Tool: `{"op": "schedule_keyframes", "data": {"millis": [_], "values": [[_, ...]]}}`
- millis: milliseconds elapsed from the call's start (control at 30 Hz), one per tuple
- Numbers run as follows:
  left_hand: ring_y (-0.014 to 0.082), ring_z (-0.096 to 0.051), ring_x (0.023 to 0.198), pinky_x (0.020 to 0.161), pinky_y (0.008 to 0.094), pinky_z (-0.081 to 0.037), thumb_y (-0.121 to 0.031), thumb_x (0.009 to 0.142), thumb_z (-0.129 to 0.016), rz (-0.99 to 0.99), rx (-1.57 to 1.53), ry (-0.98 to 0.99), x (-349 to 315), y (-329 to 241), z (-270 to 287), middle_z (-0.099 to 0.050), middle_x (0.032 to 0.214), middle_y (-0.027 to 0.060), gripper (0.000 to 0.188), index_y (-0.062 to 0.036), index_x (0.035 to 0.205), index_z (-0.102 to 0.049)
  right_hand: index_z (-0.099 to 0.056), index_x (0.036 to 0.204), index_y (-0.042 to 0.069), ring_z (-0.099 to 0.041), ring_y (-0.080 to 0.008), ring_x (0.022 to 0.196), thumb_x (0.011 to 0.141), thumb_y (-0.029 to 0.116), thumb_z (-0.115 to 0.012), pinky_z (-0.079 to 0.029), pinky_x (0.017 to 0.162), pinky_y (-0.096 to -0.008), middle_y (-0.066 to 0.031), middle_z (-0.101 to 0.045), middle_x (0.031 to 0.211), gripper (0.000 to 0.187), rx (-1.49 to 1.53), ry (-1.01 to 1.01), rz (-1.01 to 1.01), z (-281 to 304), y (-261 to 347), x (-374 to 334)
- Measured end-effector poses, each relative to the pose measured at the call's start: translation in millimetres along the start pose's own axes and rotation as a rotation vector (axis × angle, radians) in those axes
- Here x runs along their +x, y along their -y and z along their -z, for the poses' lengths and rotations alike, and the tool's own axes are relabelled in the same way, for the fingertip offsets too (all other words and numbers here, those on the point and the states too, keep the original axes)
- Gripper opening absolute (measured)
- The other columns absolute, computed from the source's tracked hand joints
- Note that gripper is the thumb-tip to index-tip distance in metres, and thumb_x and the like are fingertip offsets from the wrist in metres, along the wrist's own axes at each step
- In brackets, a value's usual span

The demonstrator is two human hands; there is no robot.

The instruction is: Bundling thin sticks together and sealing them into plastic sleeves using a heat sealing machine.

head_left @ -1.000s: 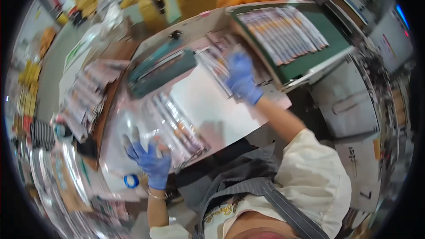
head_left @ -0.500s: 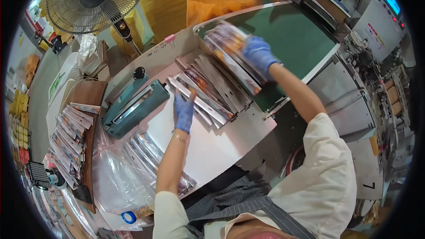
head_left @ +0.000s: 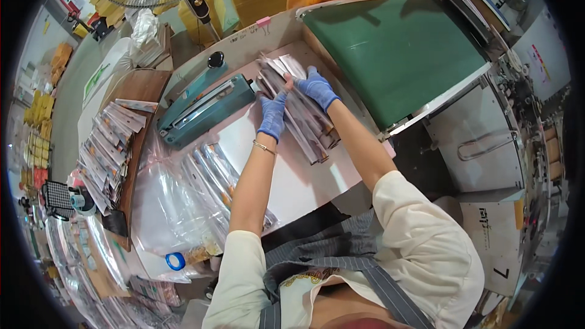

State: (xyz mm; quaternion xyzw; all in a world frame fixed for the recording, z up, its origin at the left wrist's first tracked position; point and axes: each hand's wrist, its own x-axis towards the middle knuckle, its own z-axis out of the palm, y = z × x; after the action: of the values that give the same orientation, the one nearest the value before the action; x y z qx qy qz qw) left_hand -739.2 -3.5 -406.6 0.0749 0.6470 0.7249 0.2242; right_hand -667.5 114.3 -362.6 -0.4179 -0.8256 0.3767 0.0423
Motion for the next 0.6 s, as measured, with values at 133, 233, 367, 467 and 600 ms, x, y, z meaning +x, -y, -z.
{"op": "schedule_keyframes", "data": {"millis": [133,233,367,467,600], "values": [[0.0174,-0.058,0.086,0.075,0.0284,-0.049,-0.026,0.064,-0.078,0.383,-0.311,0.383,-18.9,-4.0,33.1,-0.058,0.100,0.0043,0.066,-0.0051,0.118,-0.047,-0.054,0.107,-0.004,-0.063,-0.0188,0.076,0.073,0.043,-0.067,-0.052,0.067,-0.0314,-0.0125,-0.063,0.094,0.059,1.135,0.685,-0.095,-27.1,-24.4,-31.3],[0.0159,-0.058,0.086,0.076,0.0286,-0.049,-0.023,0.062,-0.078,0.115,-0.157,0.377,-54.2,-27.2,48.2,-0.059,0.097,0.0037,0.062,-0.0053,0.115,-0.051,-0.055,0.106,0.001,-0.060,-0.0162,0.080,0.071,0.031,-0.072,-0.050,0.073,-0.0287,-0.0095,-0.061,0.093,0.049,1.179,0.590,0.056,-23.9,-14.7,-67.9],[0.0215,-0.041,0.114,0.097,0.0347,-0.034,-0.037,0.051,-0.083,-0.384,0.236,0.413,-88.5,-82.8,72.6,-0.039,0.127,0.0105,0.102,-0.0024,0.131,-0.029,-0.035,0.127,0.001,-0.045,-0.0201,0.110,0.055,0.028,-0.083,-0.036,0.096,-0.0312,-0.0112,-0.047,0.119,0.091,1.129,0.284,0.613,2.6,19.3,-108.9],[0.0244,-0.023,0.129,0.108,0.0361,-0.014,-0.051,0.044,-0.082,-0.523,0.439,0.618,-114.0,-109.9,95.7,-0.018,0.142,0.0104,0.126,-0.0068,0.139,-0.012,-0.017,0.136,0.001,-0.029,-0.0219,0.124,0.045,0.029,-0.088,-0.024,0.103,-0.0332,-0.0111,-0.032,0.133,0.119,0.913,0.355,0.807,19.5,26.3,-134.1],[0.0230,-0.030,0.126,0.104,0.0382,-0.028,-0.029,0.043,-0.088,-0.705,-0.234,0.699,-146.1,-144.2,70.6,-0.018,0.143,0.0075,0.133,-0.0196,0.141,0.002,-0.007,0.139,0.004,-0.027,-0.0264,0.128,0.040,0.036,-0.088,-0.024,0.104,-0.0394,-0.0156,-0.017,0.142,0.132,1.015,0.331,1.107,35.7,48.9,-155.9]]}}
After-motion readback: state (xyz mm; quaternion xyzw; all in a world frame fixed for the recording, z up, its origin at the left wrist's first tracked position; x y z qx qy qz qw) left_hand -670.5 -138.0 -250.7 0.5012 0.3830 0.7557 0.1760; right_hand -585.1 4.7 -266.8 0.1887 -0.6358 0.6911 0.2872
